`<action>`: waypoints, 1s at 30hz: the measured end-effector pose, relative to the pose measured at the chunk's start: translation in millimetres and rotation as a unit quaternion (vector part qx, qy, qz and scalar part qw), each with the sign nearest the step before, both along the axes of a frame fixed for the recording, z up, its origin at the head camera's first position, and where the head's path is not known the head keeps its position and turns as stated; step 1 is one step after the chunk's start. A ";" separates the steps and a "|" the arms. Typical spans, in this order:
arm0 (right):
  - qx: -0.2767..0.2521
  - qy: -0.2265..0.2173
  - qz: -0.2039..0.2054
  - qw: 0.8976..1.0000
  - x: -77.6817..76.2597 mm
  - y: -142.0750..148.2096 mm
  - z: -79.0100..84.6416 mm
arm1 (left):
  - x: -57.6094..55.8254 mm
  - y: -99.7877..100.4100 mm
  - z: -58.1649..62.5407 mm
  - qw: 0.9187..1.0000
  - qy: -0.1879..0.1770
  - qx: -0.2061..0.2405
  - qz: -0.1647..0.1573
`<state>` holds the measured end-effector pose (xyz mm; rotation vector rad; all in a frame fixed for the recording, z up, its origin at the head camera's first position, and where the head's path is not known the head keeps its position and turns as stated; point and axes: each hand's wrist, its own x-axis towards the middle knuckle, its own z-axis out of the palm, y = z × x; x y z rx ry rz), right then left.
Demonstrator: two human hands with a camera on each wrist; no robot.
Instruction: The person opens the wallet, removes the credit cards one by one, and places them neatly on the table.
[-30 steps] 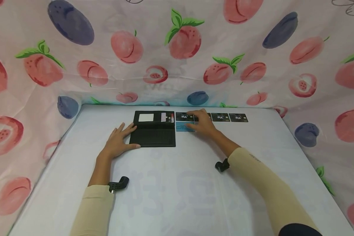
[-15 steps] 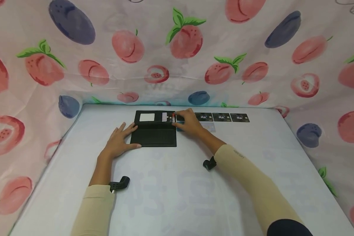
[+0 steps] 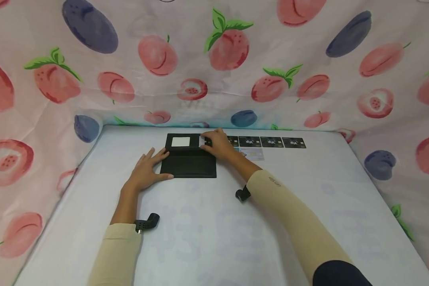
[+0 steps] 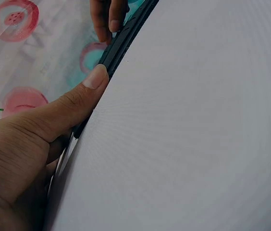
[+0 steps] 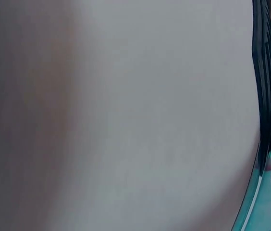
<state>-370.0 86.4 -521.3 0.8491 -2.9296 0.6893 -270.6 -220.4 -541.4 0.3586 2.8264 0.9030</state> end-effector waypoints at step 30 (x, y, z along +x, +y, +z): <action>-0.040 -0.011 -0.013 0.999 -2.2 40.1 -0.3 | -0.3 0.5 0.3 1.000 0.005 -0.016 -0.005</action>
